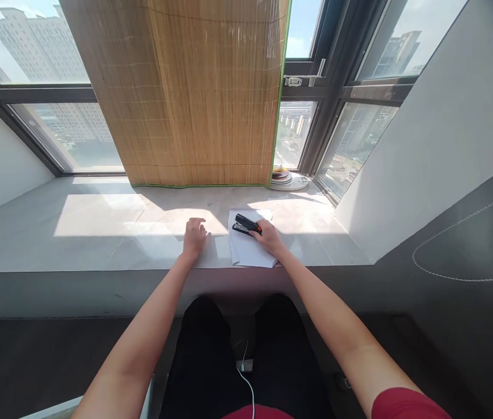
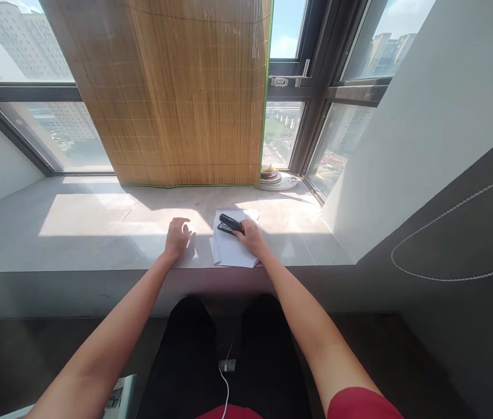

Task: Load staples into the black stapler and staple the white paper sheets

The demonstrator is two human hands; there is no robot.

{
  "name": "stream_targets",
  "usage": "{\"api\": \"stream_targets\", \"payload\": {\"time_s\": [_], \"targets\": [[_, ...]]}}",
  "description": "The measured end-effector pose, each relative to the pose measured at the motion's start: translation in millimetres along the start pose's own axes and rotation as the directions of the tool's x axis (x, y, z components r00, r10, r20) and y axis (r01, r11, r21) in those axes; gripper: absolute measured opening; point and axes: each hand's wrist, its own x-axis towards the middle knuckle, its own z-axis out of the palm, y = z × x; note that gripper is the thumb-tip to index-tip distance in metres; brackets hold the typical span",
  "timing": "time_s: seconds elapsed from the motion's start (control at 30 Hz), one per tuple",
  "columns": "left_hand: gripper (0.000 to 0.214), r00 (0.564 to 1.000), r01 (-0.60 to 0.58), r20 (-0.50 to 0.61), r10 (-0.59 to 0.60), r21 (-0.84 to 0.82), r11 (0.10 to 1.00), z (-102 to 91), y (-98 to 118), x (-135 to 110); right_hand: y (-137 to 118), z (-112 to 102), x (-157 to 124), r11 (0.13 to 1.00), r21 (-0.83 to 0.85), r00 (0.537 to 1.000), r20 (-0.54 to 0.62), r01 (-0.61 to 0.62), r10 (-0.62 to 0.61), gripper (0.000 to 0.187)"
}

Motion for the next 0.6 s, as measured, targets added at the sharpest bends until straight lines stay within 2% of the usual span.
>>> {"api": "stream_targets", "payload": {"time_s": [0.07,0.13,0.23,0.33,0.43,0.6], "targets": [[0.04,0.99,-0.105,0.072,0.118,-0.166,0.981,18.6,23,-9,2,-2,-1,0.999,0.029,1.0,0.003,0.022,-0.022,0.018],[0.037,0.967,-0.184,0.138,0.216,-0.216,0.959,32.3,36,-16,3,-3,-2,0.997,0.065,0.999,0.014,0.037,-0.038,0.025],[0.034,0.93,-0.252,0.238,0.281,-0.146,0.957,39.7,40,-21,3,-3,-3,0.991,0.135,1.0,-0.001,0.027,-0.027,0.033],[0.031,0.906,-0.306,0.284,0.313,-0.071,0.949,38.7,37,-22,4,-3,-3,0.972,0.231,0.99,-0.142,0.039,-0.006,0.033],[0.032,0.921,-0.277,0.262,0.287,-0.078,0.958,38.2,37,-21,6,-3,-5,0.964,0.257,0.949,-0.315,0.064,0.021,0.016],[0.028,0.941,-0.216,0.228,0.251,-0.165,0.962,38.7,38,-22,9,-3,-5,0.967,0.242,0.92,-0.392,0.083,0.019,0.032]]}}
